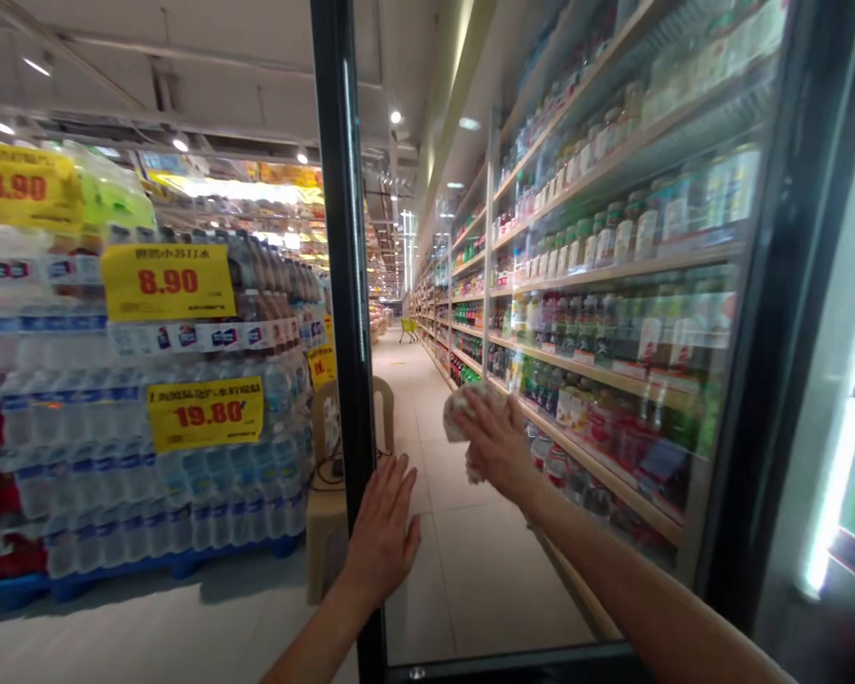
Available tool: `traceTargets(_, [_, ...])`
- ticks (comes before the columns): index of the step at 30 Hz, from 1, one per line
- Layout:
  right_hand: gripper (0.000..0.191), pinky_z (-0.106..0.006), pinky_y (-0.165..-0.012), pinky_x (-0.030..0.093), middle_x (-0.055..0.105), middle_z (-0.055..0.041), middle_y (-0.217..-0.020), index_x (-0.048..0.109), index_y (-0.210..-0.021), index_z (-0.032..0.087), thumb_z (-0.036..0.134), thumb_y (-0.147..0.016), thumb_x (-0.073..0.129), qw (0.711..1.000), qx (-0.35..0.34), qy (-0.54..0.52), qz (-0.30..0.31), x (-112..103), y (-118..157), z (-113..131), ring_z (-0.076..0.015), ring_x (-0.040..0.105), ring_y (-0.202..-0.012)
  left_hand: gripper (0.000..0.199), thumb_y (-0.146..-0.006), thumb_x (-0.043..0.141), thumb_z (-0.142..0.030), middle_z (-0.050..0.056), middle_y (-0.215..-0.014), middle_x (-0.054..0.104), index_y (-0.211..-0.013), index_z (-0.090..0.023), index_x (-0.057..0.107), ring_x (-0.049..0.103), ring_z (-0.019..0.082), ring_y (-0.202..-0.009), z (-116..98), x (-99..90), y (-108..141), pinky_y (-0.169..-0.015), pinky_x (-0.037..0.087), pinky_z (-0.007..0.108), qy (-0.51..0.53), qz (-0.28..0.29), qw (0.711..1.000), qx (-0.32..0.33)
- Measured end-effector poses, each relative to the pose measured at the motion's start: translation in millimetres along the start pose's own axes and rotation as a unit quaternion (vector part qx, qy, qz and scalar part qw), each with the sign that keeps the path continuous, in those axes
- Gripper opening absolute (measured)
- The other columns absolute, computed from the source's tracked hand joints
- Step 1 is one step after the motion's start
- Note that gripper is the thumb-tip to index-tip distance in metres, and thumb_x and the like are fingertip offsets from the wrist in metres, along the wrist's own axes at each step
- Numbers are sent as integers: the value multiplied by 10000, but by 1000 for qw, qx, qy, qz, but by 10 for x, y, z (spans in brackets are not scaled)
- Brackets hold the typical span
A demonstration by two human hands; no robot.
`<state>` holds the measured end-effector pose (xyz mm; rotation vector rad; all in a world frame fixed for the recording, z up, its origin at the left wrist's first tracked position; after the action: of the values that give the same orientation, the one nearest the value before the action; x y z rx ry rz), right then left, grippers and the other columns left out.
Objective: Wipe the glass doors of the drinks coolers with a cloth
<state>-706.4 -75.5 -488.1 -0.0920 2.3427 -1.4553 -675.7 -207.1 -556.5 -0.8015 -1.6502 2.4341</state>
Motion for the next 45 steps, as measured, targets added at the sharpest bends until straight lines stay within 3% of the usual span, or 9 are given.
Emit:
traceTargets(3, [447,-497,-1093,115,436,-90,-1376,528,-1223,238,197,-779,517,996,74,30,-39,-109,-8,-257,-271,255,-1334,637,-809,452,-134,172,-1386,385,-1398,-108,211,231,269,-1355,7,58,-145,-1070,280,481,3,-4,999,-33])
traceTargets(8, [362,-445,-1121,66,529,-33,-1291,588,-1127,275,188,-785,513,999,-36,0,30,62,747,165,-211,330,-1288,630,-811,432,-138,156,-1401,376,-1398,-119,204,201,247,-1367,-47,95,-316,-1089,229,478,9,-15,999,-27])
traceTargets(10, [359,-443,-1120,75,521,-30,-1301,593,-1116,279,180,-782,509,998,-47,-2,40,70,874,146,-203,341,-1281,617,-807,434,-149,150,-1405,374,-1388,-117,229,181,239,-1373,-78,128,-368,-1099,204,473,14,-11,1000,-24])
traceTargets(16, [457,-502,-1070,203,297,-109,-1457,504,-1237,205,185,-781,487,986,143,63,-55,-229,451,-685,-280,234,-1344,552,-804,472,-198,145,-1412,365,-1330,-100,335,149,232,-1381,-263,220,-608,-1122,115,471,26,-12,999,-16])
traceTargets(24, [378,-467,-1098,168,389,-66,-1407,577,-1120,238,146,-761,504,998,41,42,5,-74,964,-239,-230,287,-1319,557,-792,489,-211,138,-1401,385,-1322,-111,353,150,223,-1381,-382,330,-707,-1128,61,465,21,-14,1000,-11])
traceTargets(31, [519,-515,-1068,216,247,-115,-1479,404,-1323,206,188,-807,454,978,176,84,-78,-336,536,-958,-283,218,-1355,560,-790,494,-224,147,-1397,388,-1317,-104,352,139,221,-1383,-425,352,-753,-1125,39,472,16,-16,1000,-7])
traceTargets(38, [631,-539,-1057,241,272,-106,-1473,328,-1370,259,107,-771,456,987,140,73,21,-65,1333,-520,-289,264,-1343,552,-806,468,-225,130,-1393,399,-1332,-114,345,155,222,-1380,-576,469,-648,-1126,52,475,24,14,999,24])
traceTargets(40, [634,-535,-1062,234,279,-101,-1471,316,-1376,272,119,-777,455,985,150,81,29,-83,1385,-613,-286,277,-1337,548,-803,467,-209,124,-1388,408,-1330,-118,350,160,215,-1379,-649,491,-632,-1128,49,469,32,15,999,33])
traceTargets(45, [614,-524,-1052,247,235,-139,-1477,224,-1419,238,211,-833,406,964,230,127,-32,-317,1124,-1210,-302,248,-1345,518,-802,467,-194,120,-1384,413,-1304,-102,384,134,203,-1384,-821,524,-661,-1131,22,454,46,12,998,48])
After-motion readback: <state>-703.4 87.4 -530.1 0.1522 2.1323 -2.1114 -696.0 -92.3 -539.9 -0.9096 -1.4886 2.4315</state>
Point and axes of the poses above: each hand's wrist, its own y-axis away from the middle knuckle, its own x-axis out of the palm, z = x × y, the point moved 10 cm from there along -y, towards the middle knuckle
